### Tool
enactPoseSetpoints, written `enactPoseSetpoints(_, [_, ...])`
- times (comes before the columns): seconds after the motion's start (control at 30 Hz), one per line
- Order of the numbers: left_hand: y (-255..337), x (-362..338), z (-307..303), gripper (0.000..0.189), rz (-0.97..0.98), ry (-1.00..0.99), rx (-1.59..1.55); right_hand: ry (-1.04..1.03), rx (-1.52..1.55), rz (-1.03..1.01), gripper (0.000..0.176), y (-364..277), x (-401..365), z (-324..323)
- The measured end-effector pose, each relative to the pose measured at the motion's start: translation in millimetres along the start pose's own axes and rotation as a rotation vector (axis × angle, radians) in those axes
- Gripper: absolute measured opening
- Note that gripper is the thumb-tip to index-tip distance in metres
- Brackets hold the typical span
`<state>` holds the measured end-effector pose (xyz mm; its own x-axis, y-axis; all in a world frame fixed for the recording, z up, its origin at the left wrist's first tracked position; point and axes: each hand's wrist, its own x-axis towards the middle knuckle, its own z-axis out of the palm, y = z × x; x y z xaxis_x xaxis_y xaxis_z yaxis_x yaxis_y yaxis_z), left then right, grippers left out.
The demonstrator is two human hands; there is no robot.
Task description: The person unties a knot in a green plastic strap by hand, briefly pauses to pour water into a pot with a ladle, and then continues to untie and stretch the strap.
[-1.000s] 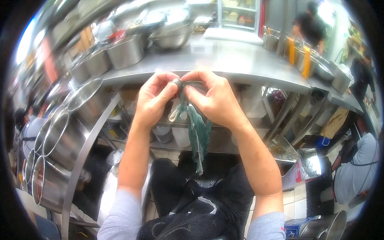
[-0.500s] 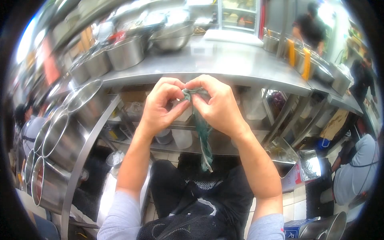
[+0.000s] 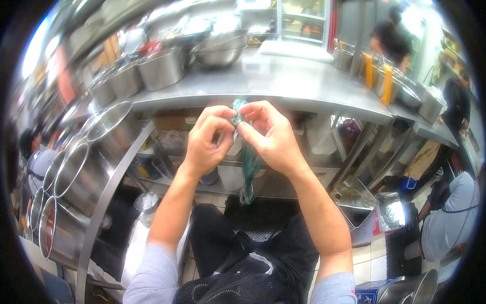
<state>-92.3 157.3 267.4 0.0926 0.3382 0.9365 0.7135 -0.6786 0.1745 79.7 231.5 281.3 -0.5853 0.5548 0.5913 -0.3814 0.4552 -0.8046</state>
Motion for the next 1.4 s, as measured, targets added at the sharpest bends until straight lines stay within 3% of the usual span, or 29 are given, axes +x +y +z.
enactPoseSetpoints(0.03, [0.7, -0.3, 1.6, 0.023, 0.001, 0.0, 0.001, 0.06, -0.062, -0.052, 0.025, 5.3, 0.3, 1.3])
enactPoseSetpoints(0.1, [0.5, -3.2, 8.0, 0.024, -0.254, 0.078, -0.234, 0.123, -0.125, -0.108, 0.024, 9.3, 0.1, 1.1])
enactPoseSetpoints(0.23, [1.5, -9.6, 9.8, 0.037, -0.439, -0.004, -0.338, 0.155, -0.25, -0.157, 0.029, 10.7, -2.4, -1.3])
enactPoseSetpoints(0.6, [-2.0, -12.6, 19.3, 0.02, -0.419, 0.041, -0.183, 0.043, -0.215, -0.012, 0.027, 22.7, -6.9, -13.9])
enactPoseSetpoints(0.7, [-3.0, -12.4, 27.0, 0.022, -0.317, 0.069, -0.031, 0.057, -0.202, -0.012, 0.024, 27.4, -7.4, -10.7])
enactPoseSetpoints(0.77, [-9.0, -14.2, 32.5, 0.031, -0.195, 0.102, 0.122, 0.058, -0.366, 0.025, 0.022, 23.4, -9.2, -6.4])
enactPoseSetpoints(0.9, [-9.8, -14.2, 34.3, 0.033, -0.066, 0.051, 0.193, 0.183, -0.341, 0.012, 0.025, 23.6, -7.1, -3.3])
enactPoseSetpoints(1.07, [-0.9, -14.1, 33.1, 0.029, -0.37, 0.081, -0.05, 0.178, -0.313, 0.08, 0.022, 42.4, -7.4, -7.0])
enactPoseSetpoints(1.13, [-3.6, -14.1, 31.7, 0.021, -0.564, 0.131, -0.317, 0.115, -0.083, -0.011, 0.016, 44.5, -7.5, -5.6])
enactPoseSetpoints(1.23, [-10.4, -13.8, 24.9, 0.02, -0.678, 0.143, -0.541, 0.073, 0.136, 0.015, 0.015, 50.5, -4.0, -6.9])
enactPoseSetpoints(1.37, [-10.8, -14.5, 23.3, 0.017, -0.67, 0.12, -0.56, 0.087, 0.306, 0.083, 0.013, 45.3, -1.1, -4.6])
enactPoseSetpoints(1.4, [-10.7, -13.4, 23.1, 0.019, -0.556, 0.096, -0.386, 0.127, 0.185, 0.096, 0.012, 41.0, -0.2, -4.7])
